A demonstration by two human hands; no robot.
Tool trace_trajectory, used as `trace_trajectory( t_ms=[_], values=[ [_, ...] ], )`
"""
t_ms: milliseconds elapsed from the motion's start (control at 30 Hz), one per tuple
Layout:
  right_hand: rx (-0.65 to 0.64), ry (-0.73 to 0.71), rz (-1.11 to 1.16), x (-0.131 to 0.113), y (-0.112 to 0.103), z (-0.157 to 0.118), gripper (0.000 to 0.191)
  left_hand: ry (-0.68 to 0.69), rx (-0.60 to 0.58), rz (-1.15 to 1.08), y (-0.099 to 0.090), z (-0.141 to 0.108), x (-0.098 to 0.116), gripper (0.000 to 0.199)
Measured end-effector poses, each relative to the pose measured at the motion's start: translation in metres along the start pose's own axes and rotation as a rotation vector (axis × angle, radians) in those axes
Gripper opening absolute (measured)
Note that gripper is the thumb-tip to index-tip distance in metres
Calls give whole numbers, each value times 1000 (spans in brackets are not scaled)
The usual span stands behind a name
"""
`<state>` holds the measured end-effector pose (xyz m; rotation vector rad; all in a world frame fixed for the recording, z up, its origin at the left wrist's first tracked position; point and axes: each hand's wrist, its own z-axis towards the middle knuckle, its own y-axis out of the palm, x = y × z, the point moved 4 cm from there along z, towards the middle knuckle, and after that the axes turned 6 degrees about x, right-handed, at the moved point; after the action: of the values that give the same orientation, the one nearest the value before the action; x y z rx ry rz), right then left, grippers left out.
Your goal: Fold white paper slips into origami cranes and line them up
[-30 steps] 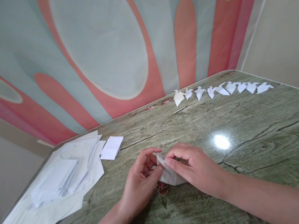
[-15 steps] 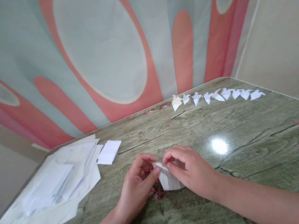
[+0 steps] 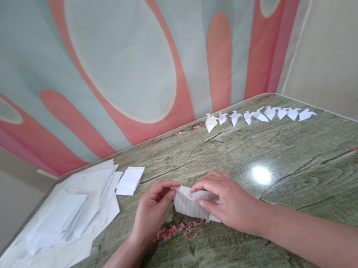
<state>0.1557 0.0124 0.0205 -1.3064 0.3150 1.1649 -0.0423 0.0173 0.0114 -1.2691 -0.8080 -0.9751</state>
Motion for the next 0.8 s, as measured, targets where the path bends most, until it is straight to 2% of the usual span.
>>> trace_trajectory(
  t_ms=[200, 400, 600, 700, 800],
  values=[
    [-76, 87, 62, 4, 3, 0, 23, -2, 11, -27, 0, 0, -2, 21],
    [-109, 237, 247, 7, 4, -1, 21, -39, 59, -73, 4, -2, -4, 21],
    [-107, 252, 209, 6, 1, 0, 21, -33, 106, -67, 2, -2, -4, 17],
    [-95, 257, 180, 9, -1, 1, 23, 120, 98, 82, -1, -4, 7, 20],
    [-85, 231, 179, 11, -3, 3, 21, 384, -30, 298, 2, -9, 23, 29]
  ],
)
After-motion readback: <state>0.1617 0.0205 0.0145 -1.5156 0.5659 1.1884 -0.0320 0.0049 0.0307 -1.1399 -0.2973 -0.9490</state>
